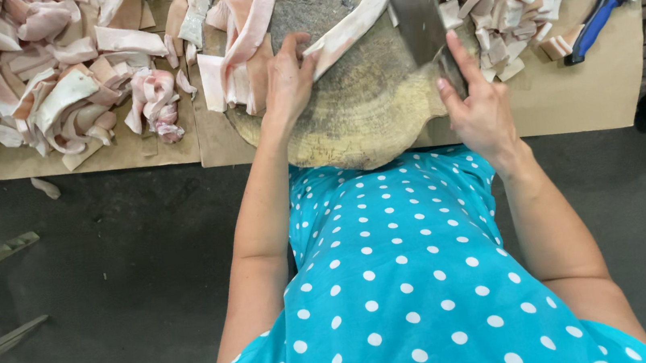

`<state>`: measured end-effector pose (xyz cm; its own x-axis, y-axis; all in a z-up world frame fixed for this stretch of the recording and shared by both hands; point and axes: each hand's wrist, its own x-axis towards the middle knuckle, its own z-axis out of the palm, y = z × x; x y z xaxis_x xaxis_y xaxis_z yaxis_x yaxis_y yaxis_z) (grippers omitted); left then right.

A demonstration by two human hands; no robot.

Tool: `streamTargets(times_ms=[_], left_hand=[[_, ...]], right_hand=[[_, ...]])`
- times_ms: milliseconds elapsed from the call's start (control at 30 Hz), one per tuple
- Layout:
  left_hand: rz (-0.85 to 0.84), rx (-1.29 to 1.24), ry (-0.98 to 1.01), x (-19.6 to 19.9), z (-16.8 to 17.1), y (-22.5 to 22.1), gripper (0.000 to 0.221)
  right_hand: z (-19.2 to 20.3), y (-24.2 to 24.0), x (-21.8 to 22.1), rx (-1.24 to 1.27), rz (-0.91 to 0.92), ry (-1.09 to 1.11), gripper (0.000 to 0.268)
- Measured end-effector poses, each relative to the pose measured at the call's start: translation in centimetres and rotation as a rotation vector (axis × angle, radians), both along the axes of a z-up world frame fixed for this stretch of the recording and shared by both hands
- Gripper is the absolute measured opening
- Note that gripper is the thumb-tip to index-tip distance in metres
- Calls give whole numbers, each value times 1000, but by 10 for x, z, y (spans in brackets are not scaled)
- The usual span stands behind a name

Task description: The person chops strips of raw pork fat and hide into smaller cubes using a large cleaver on a wooden cutting board, moving pieces aside as they work.

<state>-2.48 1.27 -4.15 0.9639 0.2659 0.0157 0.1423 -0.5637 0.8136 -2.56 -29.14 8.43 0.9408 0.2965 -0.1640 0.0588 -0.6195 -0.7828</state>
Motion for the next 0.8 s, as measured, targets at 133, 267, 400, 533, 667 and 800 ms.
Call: streamTargets(times_ms=[133, 267, 400, 533, 667, 800], left_hand=[[49, 30, -55, 3, 0, 1, 20], [24, 23, -117, 3, 5, 1, 17], [36, 11, -93, -2, 12, 1, 16], [25, -21, -53, -1, 16, 6, 16], [-2, -77, -100, 3, 14, 1, 17], [-13, -76, -82, 8, 10, -10, 18]], right_hand=[[11, 1, 7, 132, 142, -512, 58], [-6, 15, 17, 142, 118, -548, 65], [-51, 41, 18, -196, 157, -157, 71], [-49, 20, 19, -151, 170, -236, 72], [-8, 10, 19, -56, 108, -336, 66], [10, 9, 6, 153, 54, -400, 64]])
